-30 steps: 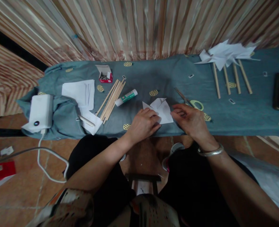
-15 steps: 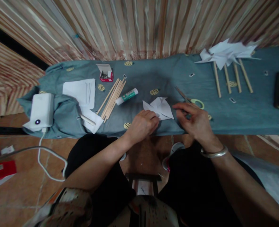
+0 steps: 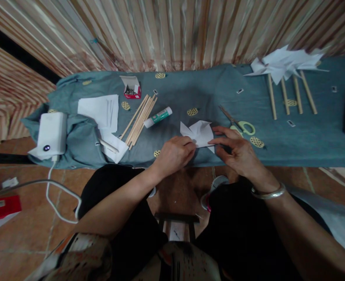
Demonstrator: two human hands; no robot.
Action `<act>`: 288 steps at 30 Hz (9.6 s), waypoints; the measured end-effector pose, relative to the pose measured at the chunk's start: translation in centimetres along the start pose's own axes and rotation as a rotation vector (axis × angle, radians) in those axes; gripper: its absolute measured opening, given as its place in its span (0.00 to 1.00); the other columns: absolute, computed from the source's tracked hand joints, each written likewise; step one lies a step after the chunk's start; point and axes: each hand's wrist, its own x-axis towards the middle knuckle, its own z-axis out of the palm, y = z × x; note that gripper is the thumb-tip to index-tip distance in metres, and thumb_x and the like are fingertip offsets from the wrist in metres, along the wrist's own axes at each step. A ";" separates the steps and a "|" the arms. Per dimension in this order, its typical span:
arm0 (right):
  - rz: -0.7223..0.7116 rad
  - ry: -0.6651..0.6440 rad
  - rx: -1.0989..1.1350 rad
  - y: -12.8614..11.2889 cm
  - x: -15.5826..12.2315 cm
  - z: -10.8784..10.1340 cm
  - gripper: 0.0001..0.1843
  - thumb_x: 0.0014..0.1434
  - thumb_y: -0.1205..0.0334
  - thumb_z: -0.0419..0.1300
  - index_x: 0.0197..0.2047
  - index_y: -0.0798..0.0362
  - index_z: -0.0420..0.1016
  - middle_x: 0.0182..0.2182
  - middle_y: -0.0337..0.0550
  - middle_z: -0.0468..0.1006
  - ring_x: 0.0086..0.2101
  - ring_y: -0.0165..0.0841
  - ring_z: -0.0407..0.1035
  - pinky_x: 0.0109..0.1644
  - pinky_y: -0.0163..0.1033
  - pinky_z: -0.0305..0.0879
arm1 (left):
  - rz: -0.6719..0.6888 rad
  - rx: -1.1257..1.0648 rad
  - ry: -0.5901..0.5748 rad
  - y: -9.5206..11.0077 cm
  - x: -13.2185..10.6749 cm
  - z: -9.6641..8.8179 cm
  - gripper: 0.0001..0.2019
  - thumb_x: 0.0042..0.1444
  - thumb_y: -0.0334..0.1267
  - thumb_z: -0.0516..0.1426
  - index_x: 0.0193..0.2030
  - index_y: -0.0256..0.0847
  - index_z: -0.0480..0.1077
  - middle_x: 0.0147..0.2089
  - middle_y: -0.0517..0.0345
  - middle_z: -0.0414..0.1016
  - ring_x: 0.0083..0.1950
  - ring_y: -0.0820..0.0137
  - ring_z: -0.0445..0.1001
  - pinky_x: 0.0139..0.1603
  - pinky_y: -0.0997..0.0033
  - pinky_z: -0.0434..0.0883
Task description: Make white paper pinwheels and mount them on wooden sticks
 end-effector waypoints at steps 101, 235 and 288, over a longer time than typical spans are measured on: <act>-0.025 0.012 -0.138 -1.4 0.8 3.1 0.13 0.62 0.62 0.54 0.44 0.43 0.79 0.61 0.44 0.68 0.60 0.51 0.62 0.62 0.64 0.62 | 0.017 -0.122 -0.042 1.1 -0.2 0.4 0.11 0.66 0.30 0.51 0.48 0.35 0.73 0.46 0.50 0.77 0.48 0.65 0.73 0.50 0.64 0.74; -0.259 0.300 -0.260 -3.4 3.6 1.9 0.15 0.66 0.66 0.52 0.48 0.49 0.80 0.46 0.47 0.82 0.45 0.41 0.74 0.56 0.54 0.69 | -0.985 -1.493 0.392 -0.9 2.5 -0.7 0.05 0.44 0.38 0.66 0.27 0.40 0.78 0.29 0.55 0.81 0.32 0.65 0.77 0.36 0.67 0.71; -0.374 0.293 -0.317 -4.2 3.4 2.8 0.15 0.65 0.67 0.54 0.51 0.51 0.77 0.50 0.51 0.80 0.48 0.42 0.73 0.54 0.51 0.71 | -1.008 -1.458 0.418 -0.9 2.3 -1.1 0.06 0.40 0.35 0.66 0.28 0.37 0.77 0.29 0.57 0.80 0.29 0.70 0.74 0.34 0.72 0.70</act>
